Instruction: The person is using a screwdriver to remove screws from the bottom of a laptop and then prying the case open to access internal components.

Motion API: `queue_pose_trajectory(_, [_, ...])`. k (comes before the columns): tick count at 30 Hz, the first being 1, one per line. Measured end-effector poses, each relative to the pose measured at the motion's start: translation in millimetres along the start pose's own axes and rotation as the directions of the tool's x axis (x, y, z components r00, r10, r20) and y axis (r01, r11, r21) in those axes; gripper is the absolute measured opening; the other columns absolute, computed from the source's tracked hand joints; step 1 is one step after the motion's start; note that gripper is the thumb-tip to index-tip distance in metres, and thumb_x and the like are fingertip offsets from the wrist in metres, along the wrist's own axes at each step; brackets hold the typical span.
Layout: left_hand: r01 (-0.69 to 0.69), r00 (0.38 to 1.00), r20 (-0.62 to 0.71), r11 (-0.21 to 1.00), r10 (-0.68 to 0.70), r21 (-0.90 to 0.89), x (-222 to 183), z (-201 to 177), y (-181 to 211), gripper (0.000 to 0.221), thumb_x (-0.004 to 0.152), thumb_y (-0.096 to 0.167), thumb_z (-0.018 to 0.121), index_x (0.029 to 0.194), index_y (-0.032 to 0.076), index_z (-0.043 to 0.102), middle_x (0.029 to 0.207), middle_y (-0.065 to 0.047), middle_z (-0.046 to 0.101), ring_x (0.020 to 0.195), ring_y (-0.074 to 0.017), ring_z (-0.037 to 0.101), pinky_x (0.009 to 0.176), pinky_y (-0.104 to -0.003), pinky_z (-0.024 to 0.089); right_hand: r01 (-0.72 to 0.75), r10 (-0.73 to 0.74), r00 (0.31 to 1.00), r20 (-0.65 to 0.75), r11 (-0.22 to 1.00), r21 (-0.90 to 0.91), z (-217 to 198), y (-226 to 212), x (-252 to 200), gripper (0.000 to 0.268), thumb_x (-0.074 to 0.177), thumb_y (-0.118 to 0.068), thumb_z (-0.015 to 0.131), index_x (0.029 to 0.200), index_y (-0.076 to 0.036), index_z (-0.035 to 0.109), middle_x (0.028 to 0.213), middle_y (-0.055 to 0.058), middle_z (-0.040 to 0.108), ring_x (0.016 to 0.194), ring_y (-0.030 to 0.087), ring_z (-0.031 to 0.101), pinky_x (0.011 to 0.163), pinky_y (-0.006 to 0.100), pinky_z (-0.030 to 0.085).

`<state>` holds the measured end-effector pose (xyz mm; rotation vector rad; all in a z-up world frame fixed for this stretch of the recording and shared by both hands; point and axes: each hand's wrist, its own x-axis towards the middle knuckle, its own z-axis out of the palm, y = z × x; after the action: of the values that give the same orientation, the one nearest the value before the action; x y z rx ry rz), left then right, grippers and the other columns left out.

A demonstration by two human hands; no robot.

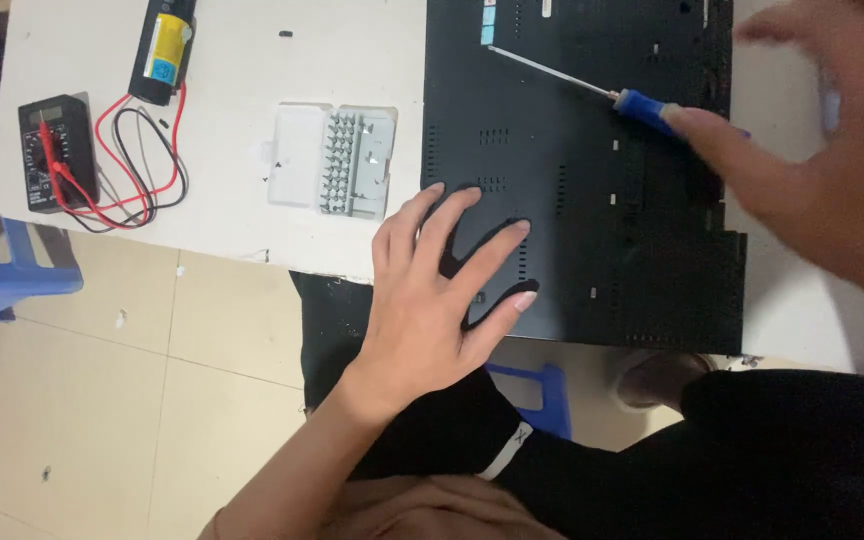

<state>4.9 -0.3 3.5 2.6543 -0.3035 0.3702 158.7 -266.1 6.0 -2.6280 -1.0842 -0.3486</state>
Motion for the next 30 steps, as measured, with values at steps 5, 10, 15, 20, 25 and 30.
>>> queue_pose_trajectory(5, [-0.002,1.000,-0.002,1.000,0.002,-0.025,-1,3,1,0.037,0.098,0.036,0.059,0.129,0.017,0.061,0.141,-0.017,0.051,0.135,-0.0394,0.044,0.107,-0.057,0.040,-0.180,0.175,0.973,0.153,0.983,0.021,16,11,0,0.072,0.099,-0.038,0.077,0.145,0.012,0.053,0.122,0.031,0.059,0.096,0.038,0.060,0.073,0.047,0.049])
queue_pose_trajectory(10, [-0.014,0.999,-0.036,0.999,0.012,-0.050,-5,6,0,0.036,0.097,0.032,0.064,0.129,0.014,0.063,0.144,-0.016,0.051,0.137,-0.0401,0.045,0.110,-0.056,0.041,-0.244,0.278,0.916,0.290,0.958,-0.147,11,-4,6,0.065,0.104,-0.052,0.067,0.140,0.002,0.060,0.093,0.016,0.074,0.069,0.025,0.072,0.059,0.036,0.056])
queue_pose_trajectory(15, [-0.023,0.999,-0.047,1.000,0.022,-0.020,-5,6,1,0.036,0.099,0.033,0.062,0.129,0.013,0.063,0.145,-0.015,0.050,0.138,-0.0399,0.046,0.107,-0.055,0.044,-0.256,0.275,0.916,0.290,0.961,-0.104,6,-4,6,0.047,0.109,-0.043,0.067,0.129,0.000,0.069,0.099,0.022,0.071,0.079,0.030,0.066,0.065,0.038,0.051])
queue_pose_trajectory(20, [-0.026,0.999,-0.018,1.000,0.027,0.004,-5,6,-1,0.037,0.100,0.036,0.058,0.130,0.014,0.061,0.146,-0.015,0.049,0.138,-0.0403,0.045,0.106,-0.054,0.044,-0.121,0.109,0.986,0.126,0.988,0.091,9,16,-5,0.033,0.123,-0.019,0.066,0.136,0.011,0.059,0.112,0.029,0.057,0.089,0.035,0.055,0.074,0.041,0.046])
queue_pose_trajectory(25, [-0.016,1.000,-0.016,0.998,0.017,0.063,-5,6,0,0.037,0.100,0.039,0.056,0.128,0.016,0.062,0.145,-0.013,0.051,0.137,-0.0383,0.047,0.102,-0.050,0.045,-0.621,0.521,0.784,0.338,0.651,0.437,16,6,2,0.068,0.110,-0.042,0.039,0.153,0.005,0.016,0.151,0.033,0.028,0.137,0.043,0.031,0.110,0.049,0.021])
queue_pose_trajectory(30, [-0.040,0.999,-0.031,0.992,0.044,0.119,-4,6,-1,0.038,0.099,0.043,0.054,0.126,0.018,0.064,0.142,-0.013,0.054,0.135,-0.0370,0.050,0.100,-0.047,0.046,-0.596,0.265,0.777,0.571,0.599,0.534,13,24,10,0.073,0.082,-0.022,0.053,0.148,-0.007,0.027,0.151,0.021,0.041,0.132,0.037,0.048,0.107,0.046,0.036])
